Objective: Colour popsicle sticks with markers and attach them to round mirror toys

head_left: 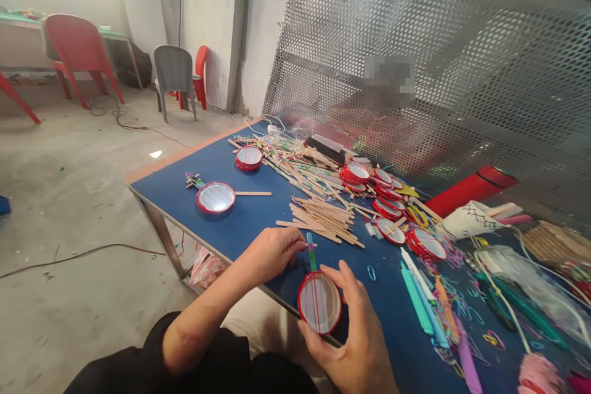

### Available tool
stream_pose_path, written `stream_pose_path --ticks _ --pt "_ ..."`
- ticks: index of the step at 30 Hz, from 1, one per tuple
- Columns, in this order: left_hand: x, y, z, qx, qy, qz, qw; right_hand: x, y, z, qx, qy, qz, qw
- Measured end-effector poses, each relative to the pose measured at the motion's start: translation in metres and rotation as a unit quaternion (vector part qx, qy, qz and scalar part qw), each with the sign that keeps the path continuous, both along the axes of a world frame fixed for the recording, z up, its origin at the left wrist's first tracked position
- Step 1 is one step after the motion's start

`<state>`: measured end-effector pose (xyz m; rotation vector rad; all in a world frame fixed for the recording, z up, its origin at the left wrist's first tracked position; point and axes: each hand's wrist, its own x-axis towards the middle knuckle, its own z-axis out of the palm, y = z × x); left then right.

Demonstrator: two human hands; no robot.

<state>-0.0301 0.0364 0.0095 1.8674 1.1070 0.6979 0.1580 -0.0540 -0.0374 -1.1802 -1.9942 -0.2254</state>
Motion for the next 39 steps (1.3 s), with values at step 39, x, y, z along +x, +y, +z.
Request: stream_pose_path --ticks 39 --pt "-0.0028 0.0036 -0.0002 -0.103 -0.049 -0.011 0.993 0.0006 -0.0013 -0.0028 -0.012 0.038 0.013 0.999"
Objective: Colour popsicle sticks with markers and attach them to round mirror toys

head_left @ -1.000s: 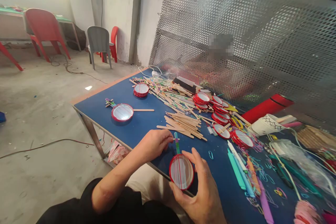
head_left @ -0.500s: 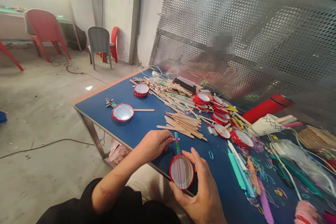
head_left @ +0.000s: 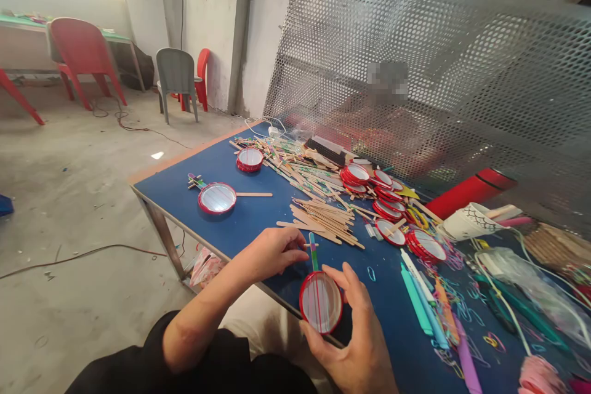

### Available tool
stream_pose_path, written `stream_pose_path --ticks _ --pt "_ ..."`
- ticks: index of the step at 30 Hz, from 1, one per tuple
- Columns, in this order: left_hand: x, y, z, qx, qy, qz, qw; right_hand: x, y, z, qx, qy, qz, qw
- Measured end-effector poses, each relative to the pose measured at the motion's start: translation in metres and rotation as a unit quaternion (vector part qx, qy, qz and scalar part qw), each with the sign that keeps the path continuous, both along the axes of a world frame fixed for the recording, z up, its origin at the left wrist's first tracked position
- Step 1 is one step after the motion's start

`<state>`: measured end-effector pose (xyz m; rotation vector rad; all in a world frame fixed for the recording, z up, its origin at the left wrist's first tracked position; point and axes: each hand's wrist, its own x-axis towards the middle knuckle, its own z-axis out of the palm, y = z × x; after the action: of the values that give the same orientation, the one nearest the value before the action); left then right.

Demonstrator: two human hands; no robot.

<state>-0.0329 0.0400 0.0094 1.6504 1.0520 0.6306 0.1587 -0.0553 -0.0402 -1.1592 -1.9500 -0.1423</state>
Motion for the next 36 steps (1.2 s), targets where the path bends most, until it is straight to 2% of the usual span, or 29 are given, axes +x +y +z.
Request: stream_pose_path --ticks 7,11,13,16,18,20,22,24,27,30,32,33,34,36 --pt "0.000 -0.002 -0.005 0.020 -0.011 0.012 1.000 0.005 -0.002 -0.009 -0.014 0.019 -0.003 1.000" --pt "-0.003 -0.011 -0.010 0.045 -0.027 0.056 0.997 0.008 -0.001 -0.010 -0.065 0.077 -0.022 0.995" --pt "-0.006 -0.015 -0.012 0.084 -0.040 0.068 0.993 0.013 0.003 -0.003 -0.085 0.083 -0.019 0.993" --pt "-0.013 -0.018 -0.012 0.126 -0.058 0.074 0.988 0.021 0.020 0.020 -0.084 0.039 -0.004 0.996" --pt "-0.016 -0.017 -0.013 0.122 -0.071 0.063 0.988 0.021 0.041 0.042 -0.085 0.013 0.015 0.996" --pt "-0.017 -0.017 -0.016 0.114 -0.085 0.050 0.989 0.012 0.072 0.063 -0.108 0.026 0.032 0.993" --pt "-0.017 -0.017 -0.021 0.115 -0.103 0.046 0.987 -0.008 0.109 0.079 -0.165 0.042 0.059 0.984" --pt "-0.015 -0.017 -0.027 0.122 -0.121 0.053 0.984 -0.035 0.149 0.087 -0.223 0.057 0.080 0.970" --pt "-0.012 -0.015 -0.039 0.132 -0.138 0.049 0.980 -0.079 0.208 0.084 -0.215 0.057 0.098 0.970" --pt "-0.003 -0.008 -0.054 0.149 -0.132 0.016 0.980 -0.114 0.257 0.069 -0.189 0.043 0.094 0.976" --pt "0.003 -0.003 -0.064 0.128 -0.124 0.003 0.984 -0.129 0.279 0.058 -0.192 0.034 0.087 0.977" --pt "0.006 -0.001 -0.070 0.092 -0.114 0.009 0.989 -0.134 0.287 0.054 -0.196 0.029 0.084 0.977" --pt "0.008 0.000 -0.075 0.049 -0.114 0.041 0.991 -0.139 0.293 0.051 -0.199 0.023 0.083 0.976" --pt "0.008 -0.001 -0.085 0.015 -0.119 0.070 0.990 -0.144 0.300 0.047 -0.202 0.011 0.078 0.976"
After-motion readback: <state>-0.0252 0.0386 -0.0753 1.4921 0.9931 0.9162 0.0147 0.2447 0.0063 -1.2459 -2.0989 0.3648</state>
